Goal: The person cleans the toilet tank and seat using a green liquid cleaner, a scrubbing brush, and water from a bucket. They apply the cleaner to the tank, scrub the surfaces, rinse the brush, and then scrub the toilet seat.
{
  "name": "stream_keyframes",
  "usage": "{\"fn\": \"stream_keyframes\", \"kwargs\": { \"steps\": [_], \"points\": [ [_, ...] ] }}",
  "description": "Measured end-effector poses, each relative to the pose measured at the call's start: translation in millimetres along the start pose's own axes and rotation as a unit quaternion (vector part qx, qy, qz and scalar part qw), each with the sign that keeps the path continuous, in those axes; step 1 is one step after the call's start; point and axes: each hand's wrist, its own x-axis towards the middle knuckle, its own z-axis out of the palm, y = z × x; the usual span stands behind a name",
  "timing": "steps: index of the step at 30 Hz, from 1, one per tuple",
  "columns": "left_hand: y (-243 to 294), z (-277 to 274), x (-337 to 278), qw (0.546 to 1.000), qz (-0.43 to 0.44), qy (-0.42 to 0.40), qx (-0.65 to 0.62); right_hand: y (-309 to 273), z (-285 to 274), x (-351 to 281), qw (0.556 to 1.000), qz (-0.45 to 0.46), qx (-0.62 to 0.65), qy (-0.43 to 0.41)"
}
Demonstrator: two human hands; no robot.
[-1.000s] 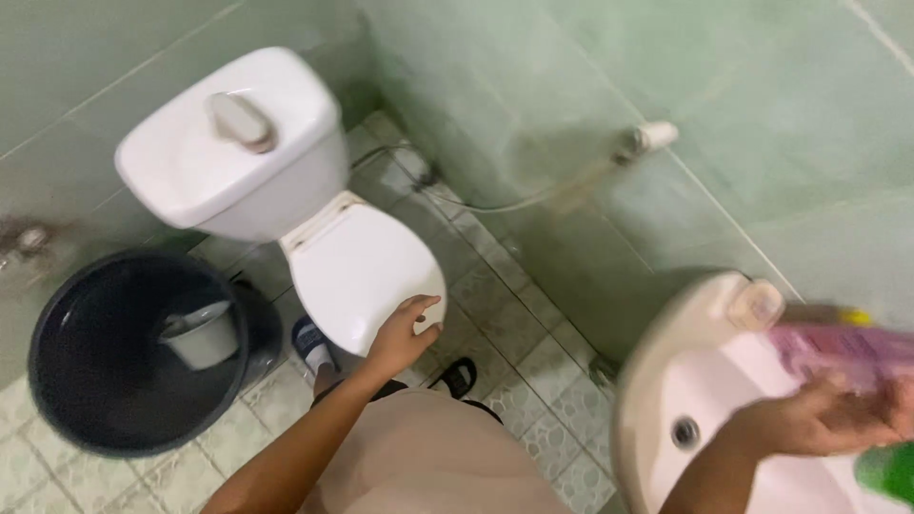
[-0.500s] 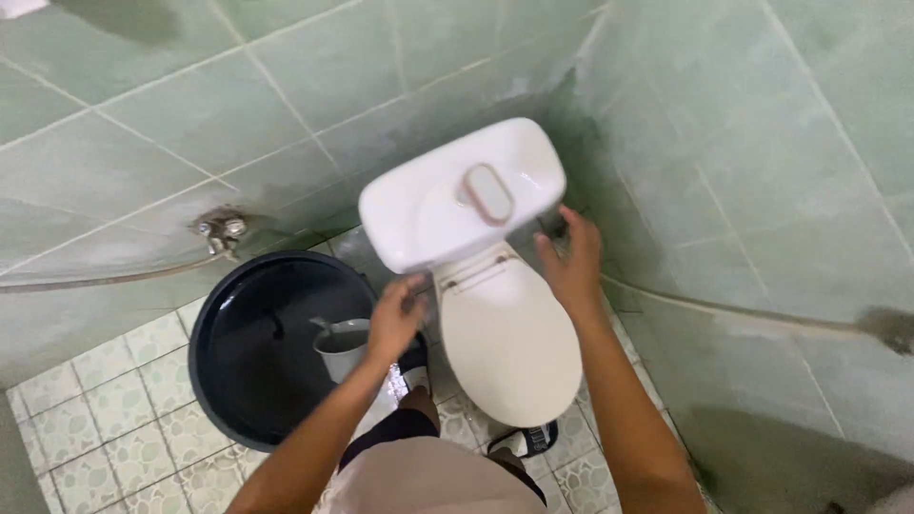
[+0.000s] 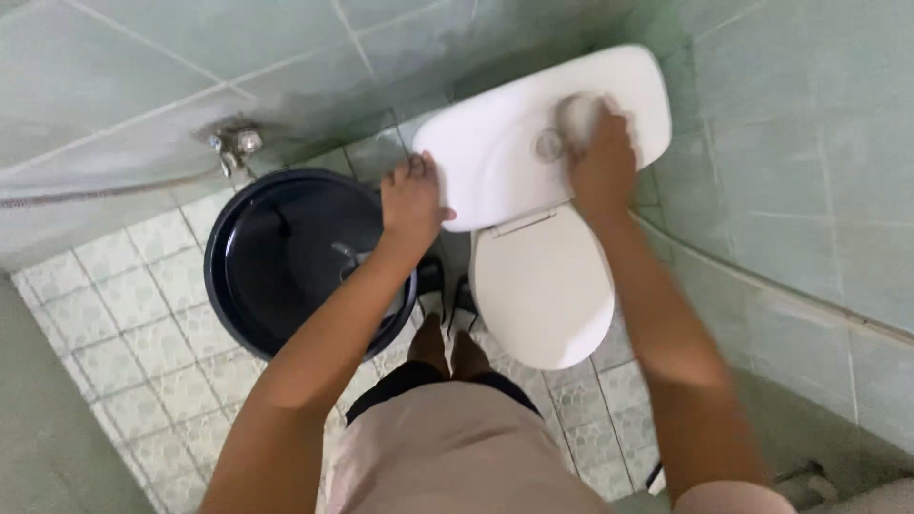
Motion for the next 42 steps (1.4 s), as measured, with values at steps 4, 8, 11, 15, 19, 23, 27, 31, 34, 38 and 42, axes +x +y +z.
{"fn": "stream_keyframes", "kwargs": {
  "steps": [4,8,11,15,19,23,27,31,34,38,42],
  "points": [
    [3.8,34.9,21.2,0.996,0.006,0.046,0.073,60.1,-6.6,37.2,0.995,0.02,0.0,0.098],
    [16.3,34.5,29.6,0.993,-0.005,0.026,0.117,42.6,27.1,60.9,0.969,0.027,-0.027,0.244],
    [21.1,27.4,26.5,0.981,-0.018,0.1,0.168,-73.6,22.9,27.8,0.991,-0.052,0.078,0.097],
    [8.4,33.3,17.1,0.992,-0.006,0.064,0.107,-52.2,2.0,20.3,0.989,-0.14,0.038,0.006],
    [7.2,33.6,13.5,0.992,0.002,0.116,0.049,47.6,-6.6,58.2,0.988,-0.009,0.035,0.15],
    [10.4,12.5,12.3,0.999,-0.026,0.037,0.027,-24.2,8.0,72.3,0.974,0.121,0.151,0.115],
    [0.3,30.5,3.5,0.997,-0.002,0.069,-0.022,-101.0,16.7,41.1,0.984,-0.149,0.083,0.046],
    [0.5,32.7,5.6,0.996,-0.003,0.083,0.02,46.3,13.3,100.6,0.998,0.042,0.025,0.028],
    [5.1,28.2,5.9,0.998,-0.017,0.051,0.03,95.5,-4.6,115.7,0.985,0.148,-0.038,0.082],
    [6.0,50.6,20.4,0.992,-0.029,0.069,0.104,10.5,9.8,111.2,0.999,0.011,0.006,0.032],
    [18.8,1.5,10.0,0.995,-0.043,-0.022,0.09,-90.8,13.6,59.7,0.99,0.005,0.079,-0.117]
  ]
}}
